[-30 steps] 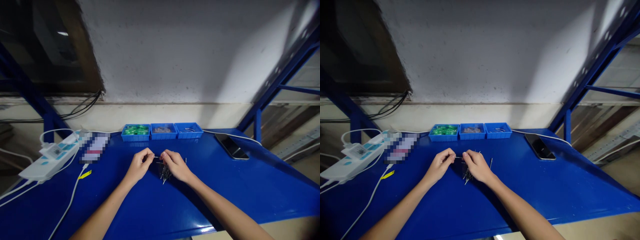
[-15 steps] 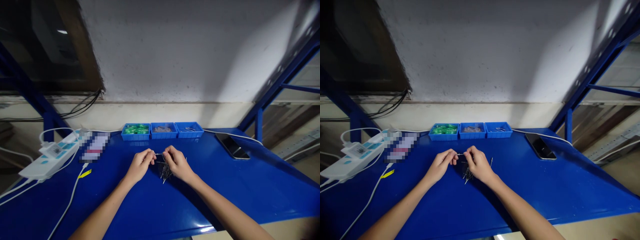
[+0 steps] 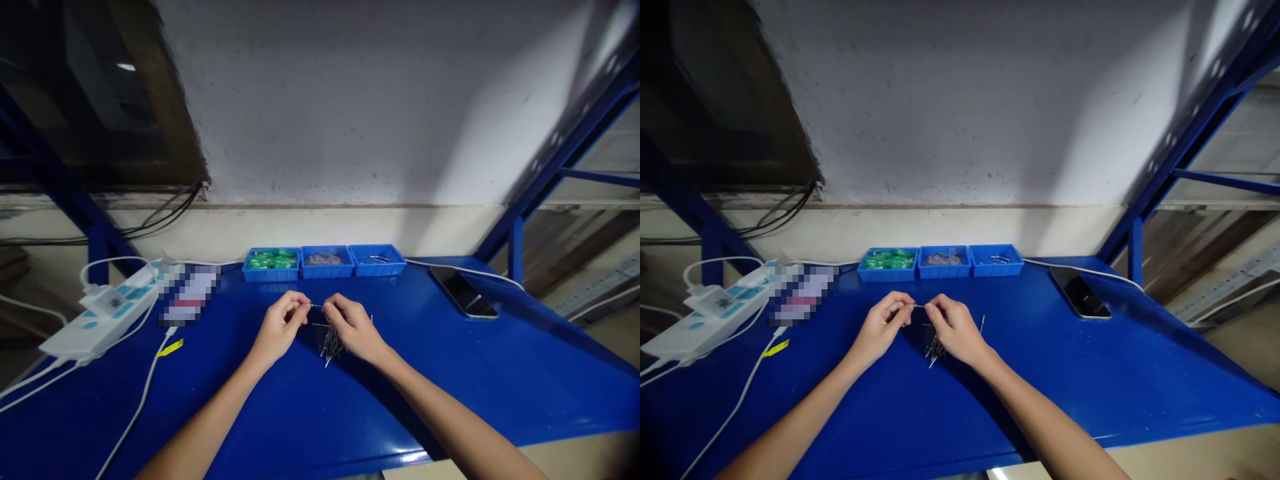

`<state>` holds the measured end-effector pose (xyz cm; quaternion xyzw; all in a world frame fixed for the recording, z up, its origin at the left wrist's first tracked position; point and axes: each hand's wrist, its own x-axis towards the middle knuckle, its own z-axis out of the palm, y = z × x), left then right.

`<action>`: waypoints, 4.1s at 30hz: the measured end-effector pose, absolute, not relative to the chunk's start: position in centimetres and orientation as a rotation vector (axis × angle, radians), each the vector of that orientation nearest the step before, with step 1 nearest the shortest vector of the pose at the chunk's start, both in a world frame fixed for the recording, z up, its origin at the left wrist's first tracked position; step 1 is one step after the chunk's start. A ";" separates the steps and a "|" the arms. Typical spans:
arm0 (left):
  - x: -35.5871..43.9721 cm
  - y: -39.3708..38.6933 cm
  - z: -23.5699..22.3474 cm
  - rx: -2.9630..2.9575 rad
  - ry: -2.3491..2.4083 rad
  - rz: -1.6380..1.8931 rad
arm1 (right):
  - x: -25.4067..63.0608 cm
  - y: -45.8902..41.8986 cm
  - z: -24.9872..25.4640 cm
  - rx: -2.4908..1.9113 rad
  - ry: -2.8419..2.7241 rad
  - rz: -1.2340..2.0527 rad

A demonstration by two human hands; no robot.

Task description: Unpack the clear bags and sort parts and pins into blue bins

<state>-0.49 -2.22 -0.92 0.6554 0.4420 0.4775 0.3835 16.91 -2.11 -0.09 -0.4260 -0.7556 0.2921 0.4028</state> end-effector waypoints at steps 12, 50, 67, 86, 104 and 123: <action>-1.1 -1.0 -3.2 2.275 1.408 1.034 | 20.4 -3.5 4.5 -0.756 -1.280 -0.208; 0.0 -2.4 -1.4 2.450 1.422 0.933 | 18.2 -2.0 -0.4 -1.134 -2.401 0.155; 0.5 -2.7 -1.5 2.395 1.484 1.027 | 18.1 -2.3 0.2 -1.161 -2.328 0.370; 0.1 -2.7 -1.0 2.327 1.400 0.963 | 18.3 -1.7 -0.9 -1.198 -2.209 0.405; 0.1 -2.5 -2.0 2.339 1.574 0.801 | 20.3 -1.9 2.4 -0.899 -1.790 0.055; 0.1 -1.5 -2.1 1.784 1.355 1.171 | 18.4 -0.6 -0.8 -1.235 -1.845 0.775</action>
